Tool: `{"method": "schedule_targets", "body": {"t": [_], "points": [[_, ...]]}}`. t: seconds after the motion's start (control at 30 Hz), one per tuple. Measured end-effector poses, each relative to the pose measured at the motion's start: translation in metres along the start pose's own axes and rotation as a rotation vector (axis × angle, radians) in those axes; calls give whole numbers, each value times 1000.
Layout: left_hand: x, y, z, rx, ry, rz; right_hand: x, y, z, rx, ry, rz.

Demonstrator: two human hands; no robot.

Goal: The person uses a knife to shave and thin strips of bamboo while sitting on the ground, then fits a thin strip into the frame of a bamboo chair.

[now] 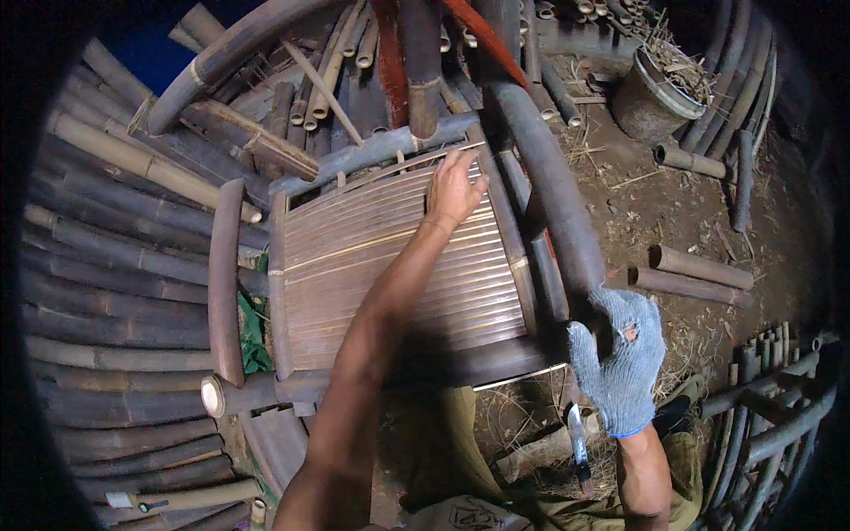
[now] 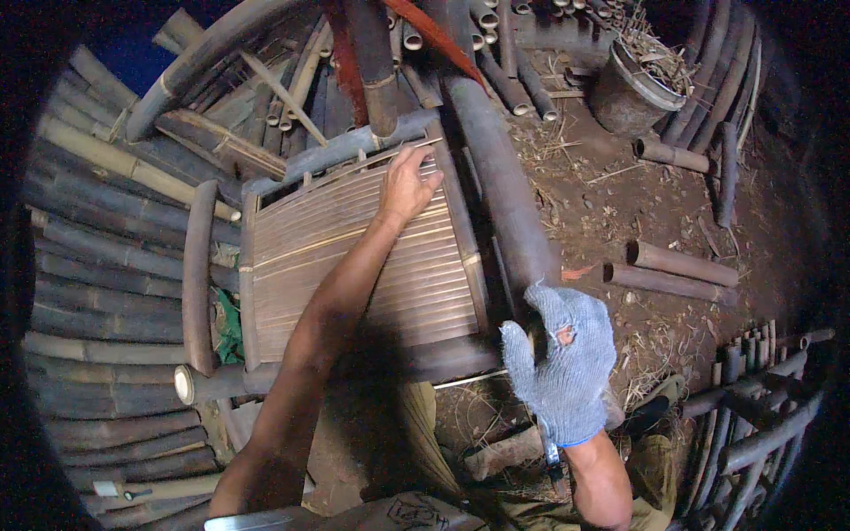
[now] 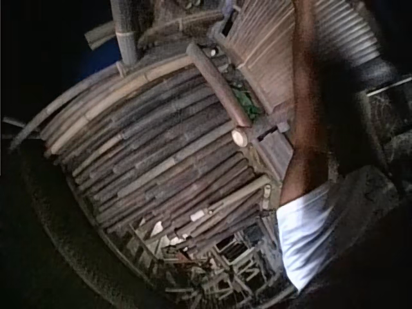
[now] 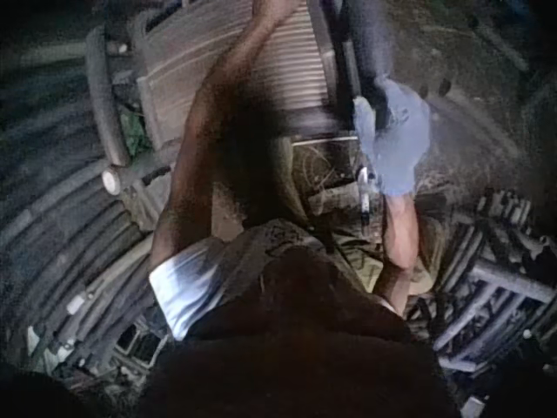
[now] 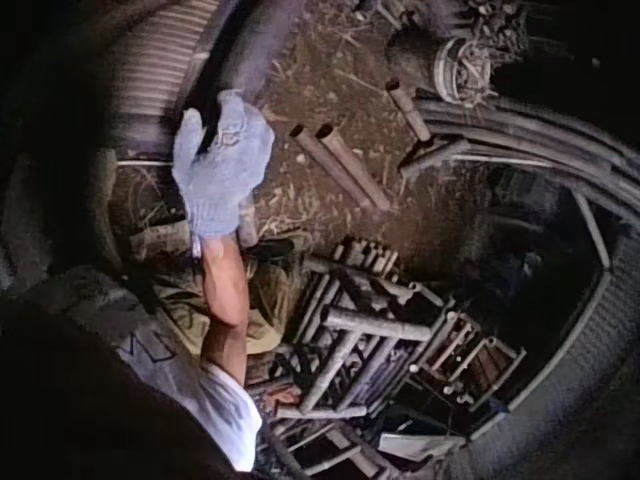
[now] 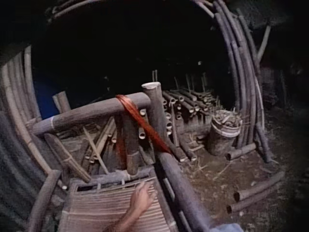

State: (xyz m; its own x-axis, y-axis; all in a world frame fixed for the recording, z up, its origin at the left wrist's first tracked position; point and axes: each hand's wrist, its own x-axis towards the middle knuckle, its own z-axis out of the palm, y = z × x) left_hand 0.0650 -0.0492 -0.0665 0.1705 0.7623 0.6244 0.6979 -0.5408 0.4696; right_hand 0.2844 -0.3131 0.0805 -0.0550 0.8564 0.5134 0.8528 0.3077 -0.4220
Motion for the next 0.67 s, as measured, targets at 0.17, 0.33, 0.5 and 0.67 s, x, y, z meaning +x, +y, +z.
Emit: {"method": "schedule_targets", "body": {"t": [0.17, 0.33, 0.5, 0.67], "points": [[15, -9, 8, 47, -132, -175, 2, -3, -1, 5, -17, 11], [-4, 27, 10, -440, -415, -140, 1, -4, 0, -16, -29, 35], [-35, 47, -39, -1033, -772, -212, -1, 0, 2, -3, -20, 54], [16, -54, -64, 182, -138, -11, 0, 0, 1, 17, -24, 3]]}}
